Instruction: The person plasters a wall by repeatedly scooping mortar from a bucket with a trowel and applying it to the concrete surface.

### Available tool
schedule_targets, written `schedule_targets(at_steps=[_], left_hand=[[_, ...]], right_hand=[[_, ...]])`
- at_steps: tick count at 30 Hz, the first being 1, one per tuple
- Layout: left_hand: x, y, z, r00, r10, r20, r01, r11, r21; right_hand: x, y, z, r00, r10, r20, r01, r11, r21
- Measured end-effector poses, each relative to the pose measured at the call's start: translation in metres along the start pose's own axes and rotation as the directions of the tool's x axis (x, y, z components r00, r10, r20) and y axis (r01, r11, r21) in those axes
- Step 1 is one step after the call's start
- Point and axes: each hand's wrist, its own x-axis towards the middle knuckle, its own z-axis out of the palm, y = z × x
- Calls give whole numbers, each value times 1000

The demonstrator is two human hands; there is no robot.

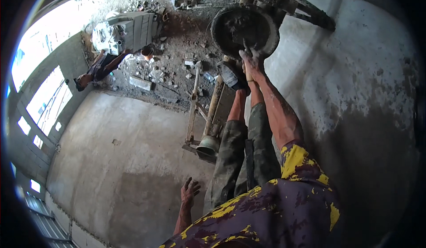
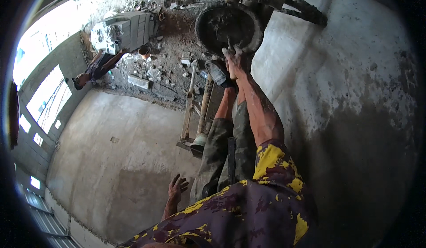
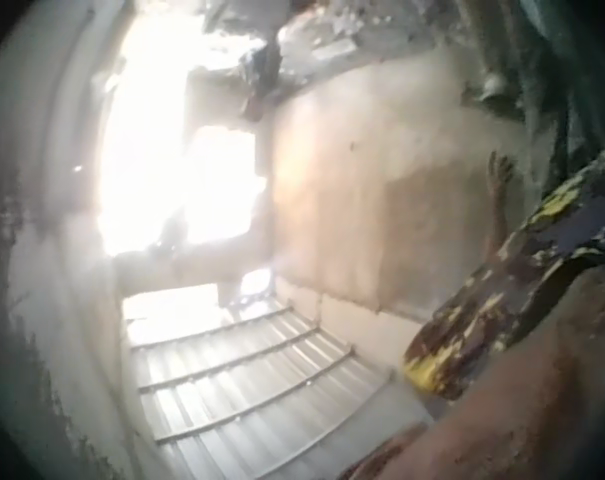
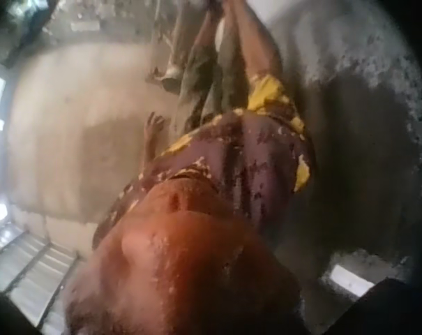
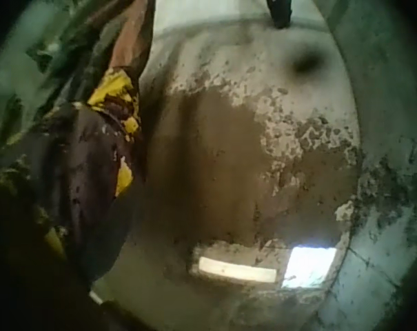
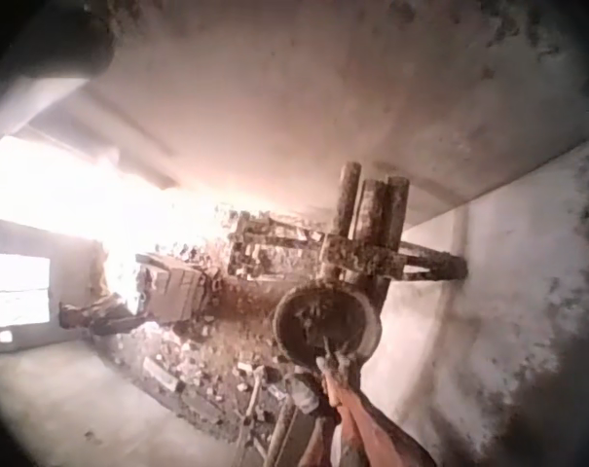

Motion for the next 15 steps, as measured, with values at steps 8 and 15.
schedule_targets(at_steps=[8,15], left_hand=[[16,46,6,997,78,26,-79,997,28],[18,75,29,895,353,273,-354,934,-48]], right_hand=[[-14,26,-52,974,-223,25,211,875,-436],[-64,-55,-74,917,-373,-142,255,821,-510]])
